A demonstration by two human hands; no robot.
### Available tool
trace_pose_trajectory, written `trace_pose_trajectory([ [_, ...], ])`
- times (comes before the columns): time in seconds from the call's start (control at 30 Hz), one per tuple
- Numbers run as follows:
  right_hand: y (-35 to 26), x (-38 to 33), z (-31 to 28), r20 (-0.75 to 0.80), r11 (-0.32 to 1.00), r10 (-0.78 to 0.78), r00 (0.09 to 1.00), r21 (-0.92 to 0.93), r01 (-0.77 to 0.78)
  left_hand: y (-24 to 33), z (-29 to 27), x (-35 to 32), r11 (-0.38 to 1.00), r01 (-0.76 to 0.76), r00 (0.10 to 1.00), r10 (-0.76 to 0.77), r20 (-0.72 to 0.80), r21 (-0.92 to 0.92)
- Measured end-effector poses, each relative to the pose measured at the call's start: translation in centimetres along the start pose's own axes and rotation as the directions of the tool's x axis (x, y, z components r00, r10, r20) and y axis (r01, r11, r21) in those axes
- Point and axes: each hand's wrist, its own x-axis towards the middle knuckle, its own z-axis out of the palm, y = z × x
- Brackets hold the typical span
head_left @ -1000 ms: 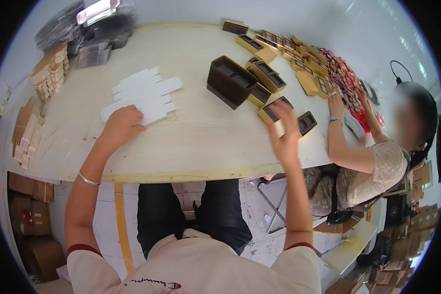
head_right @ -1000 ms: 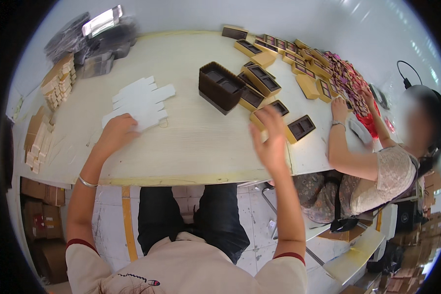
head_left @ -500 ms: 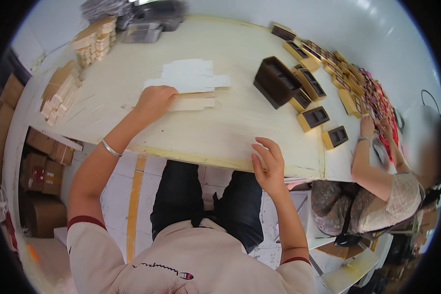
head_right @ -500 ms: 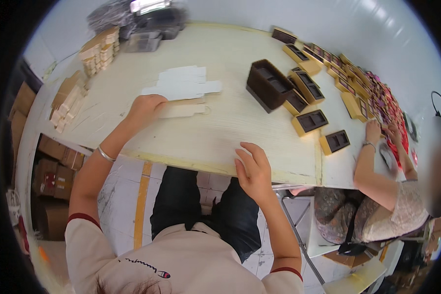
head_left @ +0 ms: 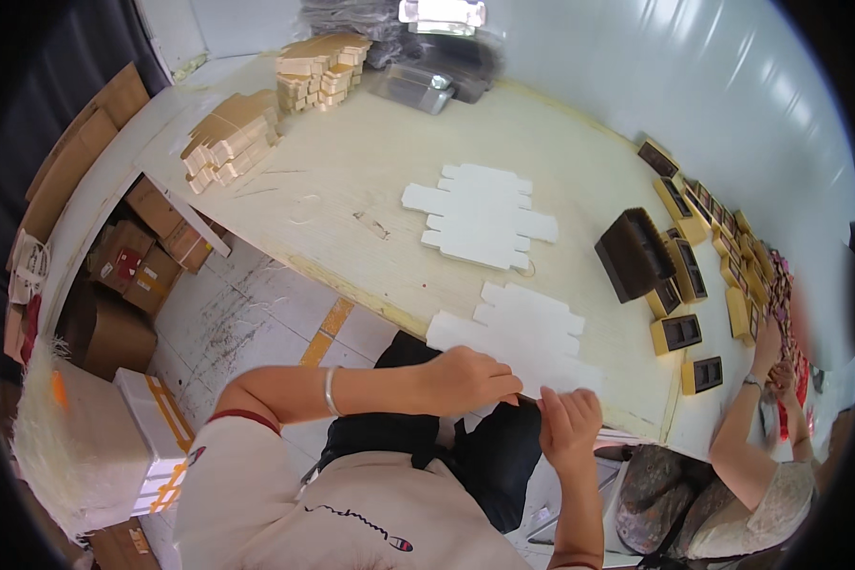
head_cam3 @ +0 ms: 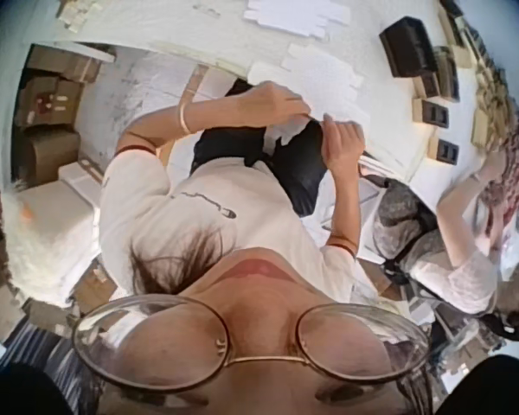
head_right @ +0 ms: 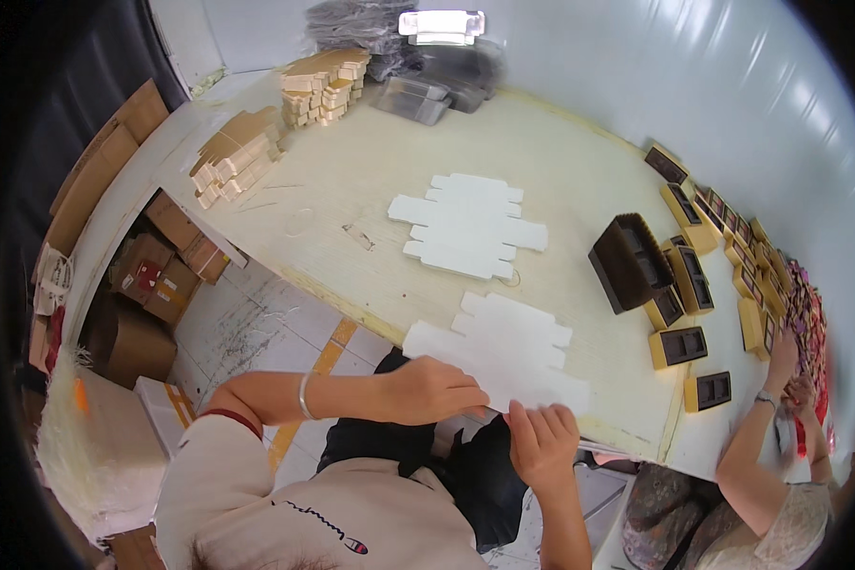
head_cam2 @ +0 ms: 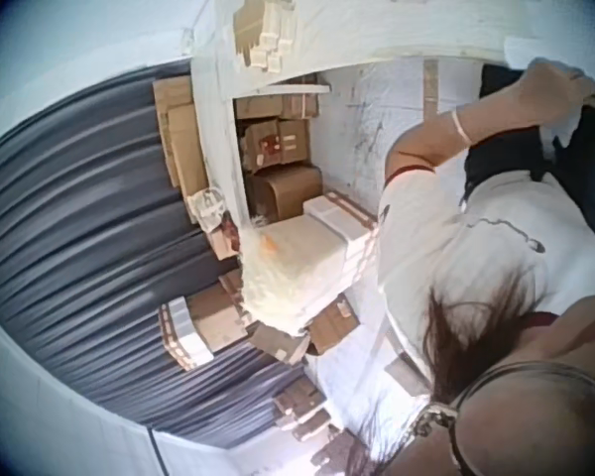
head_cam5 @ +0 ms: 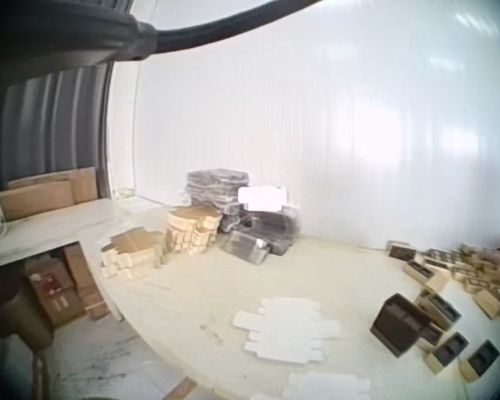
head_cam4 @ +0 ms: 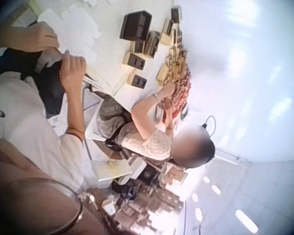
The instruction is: The person folds flat white cardboard pieces into small rectangular boxes and inserts dark brown inserts into each box. The person repeats this process multiple times, stacking completed boxes on the table.
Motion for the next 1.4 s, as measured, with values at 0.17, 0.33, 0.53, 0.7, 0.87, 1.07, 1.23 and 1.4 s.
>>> trace_pose_trajectory([
  [0.17,0.8,-2.1,3.9,0.111,0.890,0.451,0.886,-0.137,-0.435,-0.6,3.6,0.7,0.986,0.133,0.987,-0.122,-0.100,0.102],
  [0.33,1.0,-2.4,3.3,-0.024,0.979,0.146,0.989,-0.144,-0.148,-1.7,4.2,0.4,0.944,-0.018,1.000,0.020,-0.003,0.329],
  [0.53,1.4,-2.8,2.7,0.206,0.988,0.081,0.975,-0.148,-0.051,-2.2,3.6,0.6,0.956,0.041,0.993,-0.071,0.092,0.291],
  [0.7,2.1,-1.7,2.8,0.187,0.986,0.142,0.972,-0.109,-0.124,-2.1,2.3,1.1,0.986,-0.027,1.000,0.026,0.011,0.162],
  [0.87,1.1,-1.3,2.8,0.057,0.991,0.114,0.992,-0.084,-0.109,-2.4,2.0,1.1,0.992,0.048,0.994,-0.058,0.089,0.116],
  [1.07,1.7,0.6,2.4,0.257,0.911,0.403,0.878,-0.020,-0.412,-3.9,2.2,3.2,0.974,0.226,0.960,-0.224,0.169,0.007],
  [1.23,3.3,1.9,2.4,0.365,0.859,0.467,0.806,0.030,-0.511,-1.9,2.3,4.0,0.896,0.164,0.976,-0.209,0.066,0.413],
  [1.4,1.5,2.0,1.4,0.504,0.508,0.616,0.605,0.332,-0.795,0.3,2.1,2.8,0.897,0.442,0.888,-0.440,0.130,0.018],
])
